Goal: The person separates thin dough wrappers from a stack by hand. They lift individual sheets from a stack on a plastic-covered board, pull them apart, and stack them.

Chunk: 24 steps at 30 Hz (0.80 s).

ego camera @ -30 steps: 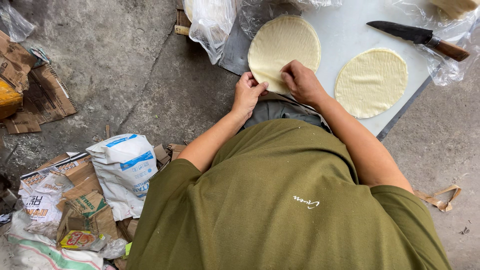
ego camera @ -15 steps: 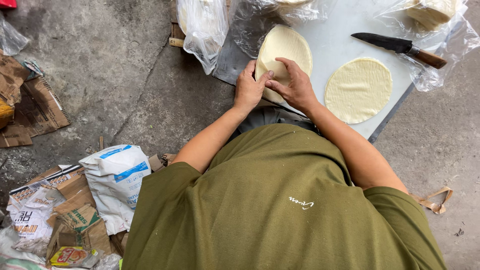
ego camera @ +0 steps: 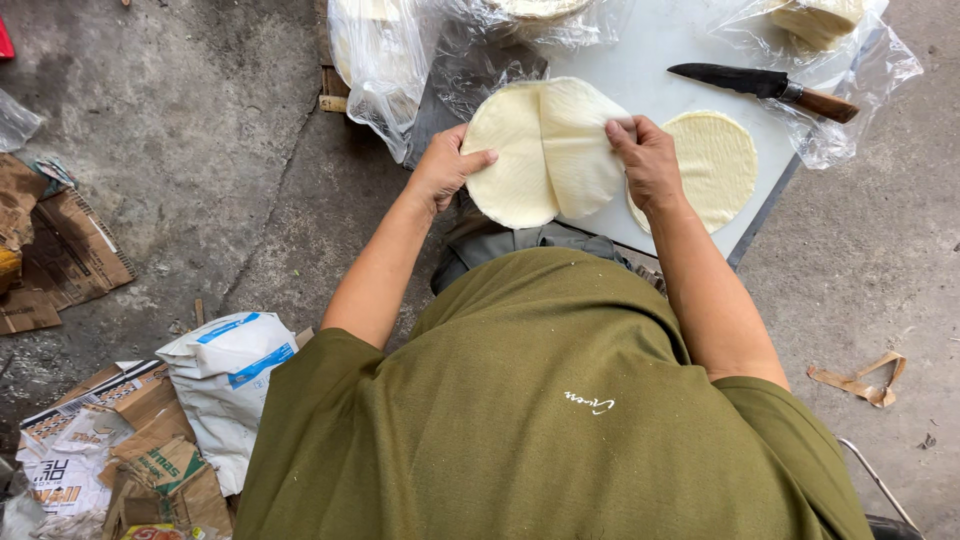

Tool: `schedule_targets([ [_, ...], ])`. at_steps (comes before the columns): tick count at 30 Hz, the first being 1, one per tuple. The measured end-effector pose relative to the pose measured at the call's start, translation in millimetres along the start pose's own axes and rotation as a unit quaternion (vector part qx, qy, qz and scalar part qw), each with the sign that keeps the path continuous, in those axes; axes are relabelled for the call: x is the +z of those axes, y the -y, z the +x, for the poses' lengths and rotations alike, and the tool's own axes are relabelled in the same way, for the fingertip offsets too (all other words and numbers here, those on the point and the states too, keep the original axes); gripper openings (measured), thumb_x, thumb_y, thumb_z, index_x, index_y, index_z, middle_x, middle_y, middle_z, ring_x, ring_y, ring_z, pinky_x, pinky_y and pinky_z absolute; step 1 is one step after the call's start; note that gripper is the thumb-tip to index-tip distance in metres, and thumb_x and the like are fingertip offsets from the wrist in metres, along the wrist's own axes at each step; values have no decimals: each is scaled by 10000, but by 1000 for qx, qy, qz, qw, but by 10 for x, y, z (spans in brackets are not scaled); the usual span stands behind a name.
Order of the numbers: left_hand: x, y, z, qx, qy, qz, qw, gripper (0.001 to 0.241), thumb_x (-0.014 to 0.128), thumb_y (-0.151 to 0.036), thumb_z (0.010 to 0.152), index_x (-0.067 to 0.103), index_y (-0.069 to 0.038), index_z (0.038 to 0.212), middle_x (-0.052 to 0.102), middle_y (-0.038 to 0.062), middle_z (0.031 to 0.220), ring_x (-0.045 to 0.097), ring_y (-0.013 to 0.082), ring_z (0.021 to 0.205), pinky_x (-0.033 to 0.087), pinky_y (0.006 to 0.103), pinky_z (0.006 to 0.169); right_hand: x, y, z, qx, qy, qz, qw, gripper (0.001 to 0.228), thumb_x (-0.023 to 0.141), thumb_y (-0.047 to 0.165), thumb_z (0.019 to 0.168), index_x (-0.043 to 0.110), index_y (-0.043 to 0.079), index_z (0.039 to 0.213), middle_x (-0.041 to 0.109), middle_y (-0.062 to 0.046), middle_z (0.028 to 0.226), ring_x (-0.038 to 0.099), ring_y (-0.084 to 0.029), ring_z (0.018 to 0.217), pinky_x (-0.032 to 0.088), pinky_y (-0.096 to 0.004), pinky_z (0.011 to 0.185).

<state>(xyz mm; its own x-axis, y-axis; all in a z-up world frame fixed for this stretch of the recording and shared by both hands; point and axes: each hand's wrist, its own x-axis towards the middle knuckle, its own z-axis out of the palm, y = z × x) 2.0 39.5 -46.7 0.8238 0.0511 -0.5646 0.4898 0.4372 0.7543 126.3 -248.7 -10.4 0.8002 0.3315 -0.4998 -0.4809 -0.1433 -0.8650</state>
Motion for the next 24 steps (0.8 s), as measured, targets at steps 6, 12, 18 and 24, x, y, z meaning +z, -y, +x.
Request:
schedule_targets([
  [6,-98,160,194,-22,0,-8,1000,409,767,-73,876,647,40,1249,758,141,1111,746,179,946,620,315,850,124,-23,-54,78,21,59,995,277,727,234,928,654,65,1135,753,-18,980,718,-110,906,629,-270,827],
  [12,-50,214,293,-2,-54,40,998,382,773,-129,906,658,23,1237,766,131,1060,739,161,881,624,316,781,272,0,-60,29,27,30,999,199,689,175,1027,696,-3,1116,765,-120,981,736,-169,826,630,-295,755],
  [18,-67,237,304,0,-66,38,997,297,759,-124,924,690,20,1174,777,118,999,737,151,836,623,308,750,-77,79,-267,-15,-69,109,992,136,656,146,1033,669,17,1075,763,-135,970,763,-200,834,665,-325,754],
  [24,-53,209,331,0,-70,34,997,268,763,-110,915,704,10,1147,783,109,995,740,147,828,623,302,746,-493,-8,-569,-24,-155,208,966,162,699,144,1021,678,22,1127,772,-125,1012,770,-227,886,664,-354,800],
])
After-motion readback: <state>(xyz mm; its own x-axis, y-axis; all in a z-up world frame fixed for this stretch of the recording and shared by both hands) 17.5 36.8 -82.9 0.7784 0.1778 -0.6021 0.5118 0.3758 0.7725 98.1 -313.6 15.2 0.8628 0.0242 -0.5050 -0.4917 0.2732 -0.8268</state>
